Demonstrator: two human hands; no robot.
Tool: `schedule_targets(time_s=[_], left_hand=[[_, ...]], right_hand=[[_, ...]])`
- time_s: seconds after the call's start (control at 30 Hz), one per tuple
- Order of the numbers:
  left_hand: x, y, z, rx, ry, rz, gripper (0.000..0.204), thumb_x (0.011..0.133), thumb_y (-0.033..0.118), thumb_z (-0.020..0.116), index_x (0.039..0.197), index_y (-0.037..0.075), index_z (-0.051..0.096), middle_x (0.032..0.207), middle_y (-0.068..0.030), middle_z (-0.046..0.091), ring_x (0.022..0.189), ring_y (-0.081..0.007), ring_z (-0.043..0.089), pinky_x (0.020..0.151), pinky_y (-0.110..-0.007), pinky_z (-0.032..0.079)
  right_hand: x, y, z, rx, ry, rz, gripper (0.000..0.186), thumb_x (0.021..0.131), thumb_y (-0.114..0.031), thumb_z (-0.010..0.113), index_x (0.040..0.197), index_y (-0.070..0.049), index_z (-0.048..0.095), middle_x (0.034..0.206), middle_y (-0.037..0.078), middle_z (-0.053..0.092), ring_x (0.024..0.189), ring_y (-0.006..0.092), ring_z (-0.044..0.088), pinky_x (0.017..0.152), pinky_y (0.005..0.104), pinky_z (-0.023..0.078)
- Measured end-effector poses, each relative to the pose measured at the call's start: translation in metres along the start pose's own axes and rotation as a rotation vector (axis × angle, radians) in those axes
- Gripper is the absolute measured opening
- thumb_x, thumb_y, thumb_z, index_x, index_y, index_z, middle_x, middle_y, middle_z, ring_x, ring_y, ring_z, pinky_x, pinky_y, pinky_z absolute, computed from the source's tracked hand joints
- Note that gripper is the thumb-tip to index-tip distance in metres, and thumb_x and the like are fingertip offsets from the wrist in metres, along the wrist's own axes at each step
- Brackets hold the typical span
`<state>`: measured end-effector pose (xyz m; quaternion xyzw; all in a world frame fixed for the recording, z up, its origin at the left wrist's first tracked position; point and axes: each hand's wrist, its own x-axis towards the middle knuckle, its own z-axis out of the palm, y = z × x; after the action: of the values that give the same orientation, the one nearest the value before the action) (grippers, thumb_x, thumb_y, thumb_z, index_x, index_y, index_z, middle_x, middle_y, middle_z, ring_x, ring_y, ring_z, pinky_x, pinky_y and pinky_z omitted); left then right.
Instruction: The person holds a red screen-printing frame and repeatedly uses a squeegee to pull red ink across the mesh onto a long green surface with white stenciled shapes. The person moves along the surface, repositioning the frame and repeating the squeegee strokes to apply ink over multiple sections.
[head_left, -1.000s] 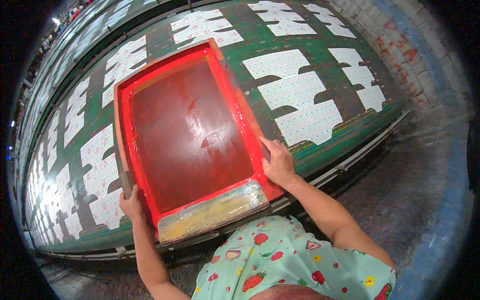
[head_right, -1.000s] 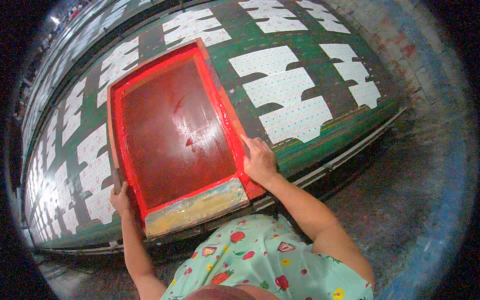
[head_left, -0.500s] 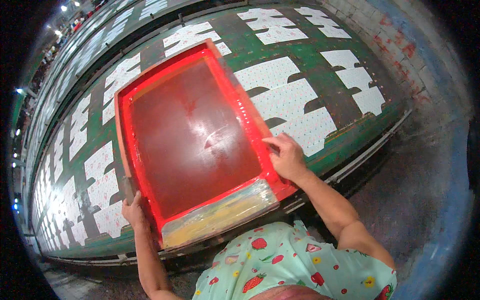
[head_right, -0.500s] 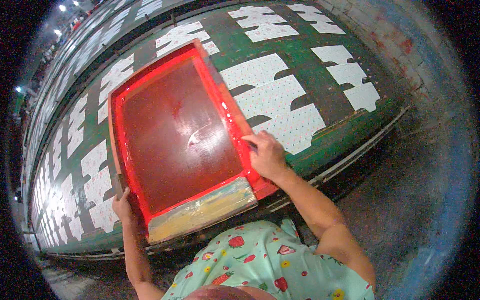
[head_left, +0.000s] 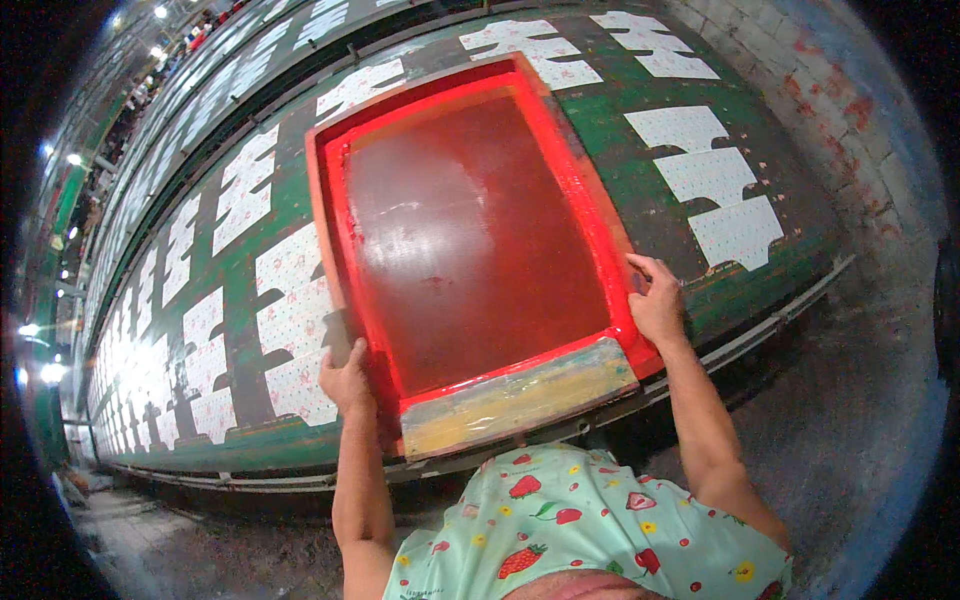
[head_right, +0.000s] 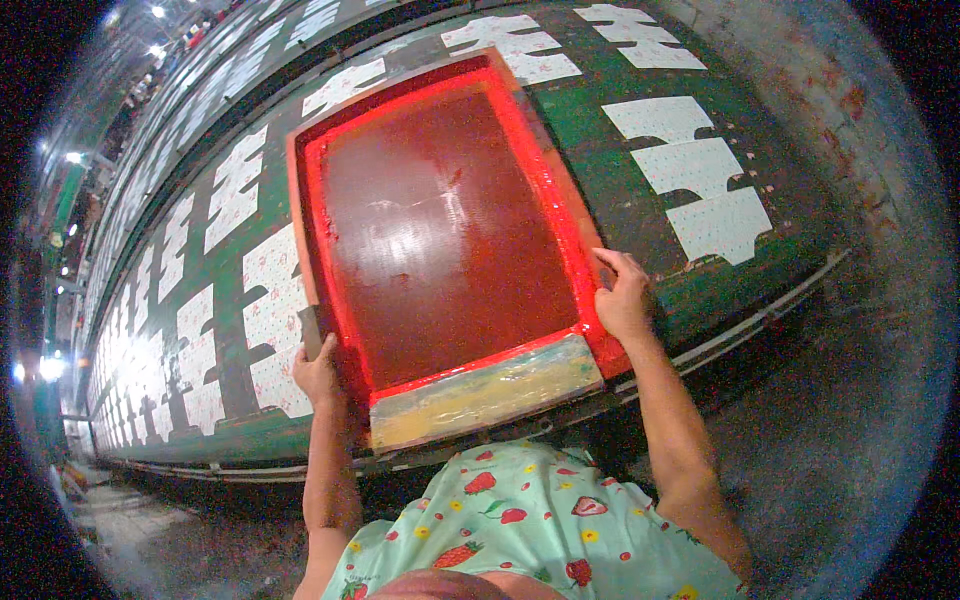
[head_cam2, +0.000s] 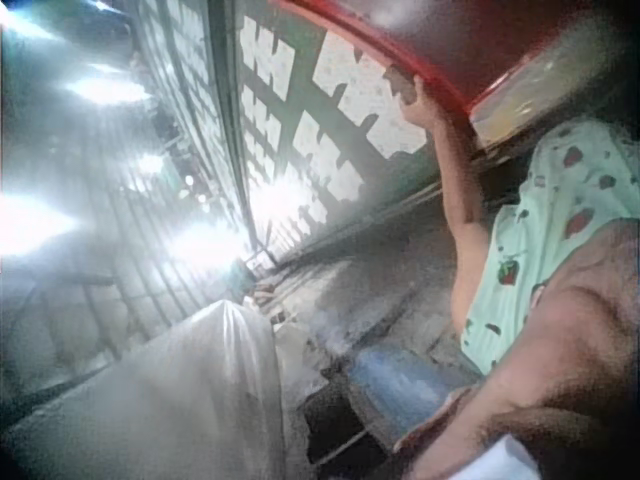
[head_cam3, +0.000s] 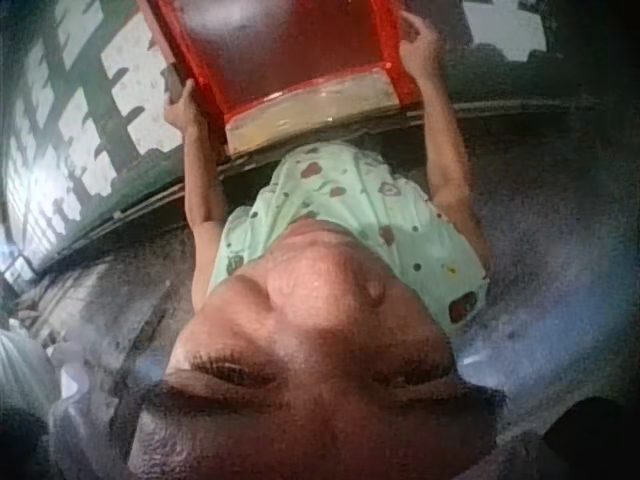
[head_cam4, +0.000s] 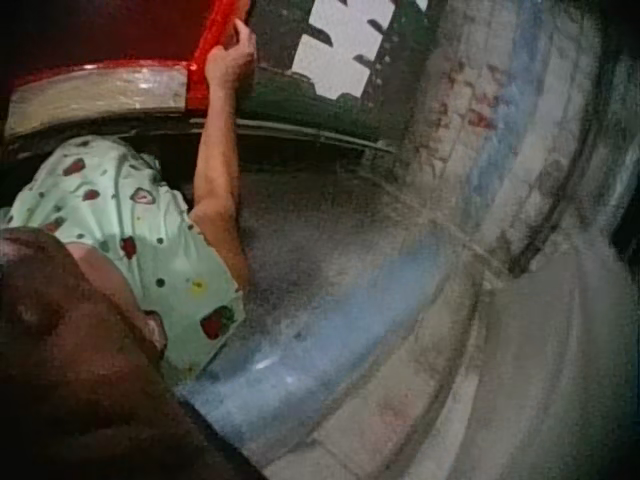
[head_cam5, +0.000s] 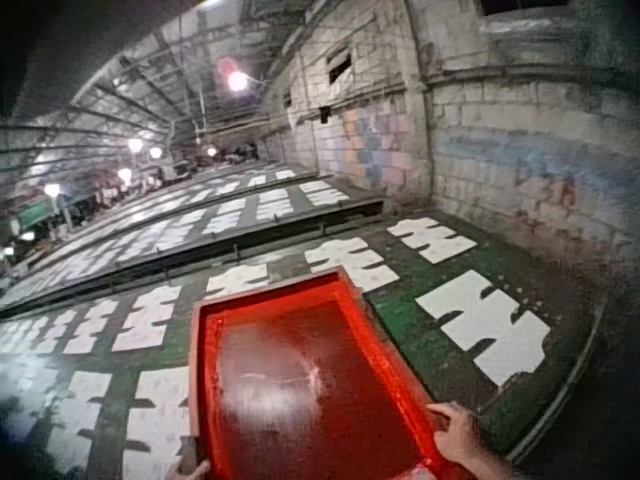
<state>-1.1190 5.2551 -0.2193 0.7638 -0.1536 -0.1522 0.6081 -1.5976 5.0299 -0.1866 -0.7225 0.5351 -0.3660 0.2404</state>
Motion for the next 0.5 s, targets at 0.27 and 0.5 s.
schedule_targets(time_s=[0.27,0.5], left_hand=[[-0.052,0.013,0.057,0.154,0.002,0.029,0.042,0.088,0.023,0.097,0.115,-0.004,0.082,0.102,-0.0098,0.082,0.090,-0.0196,0.072,0.087,-0.040,0.058],[-0.060,0.016,0.065,0.255,0.002,0.084,0.038,0.088,0.025,0.096,0.108,-0.004,0.082,0.094,-0.0103,0.083,0.083,-0.0202,0.074,0.079,-0.040,0.059]], right_hand=[[0.019,0.064,-0.050,-0.024,-0.067,0.039,0.057,0.083,0.014,0.068,0.138,-0.001,0.074,0.129,0.020,0.076,0.129,0.0386,0.072,0.113,0.0445,0.057],[0.022,0.065,-0.066,-0.088,-0.171,0.008,0.061,0.086,0.012,0.074,0.145,-0.003,0.070,0.137,0.019,0.072,0.128,0.0404,0.069,0.114,0.0471,0.055]])
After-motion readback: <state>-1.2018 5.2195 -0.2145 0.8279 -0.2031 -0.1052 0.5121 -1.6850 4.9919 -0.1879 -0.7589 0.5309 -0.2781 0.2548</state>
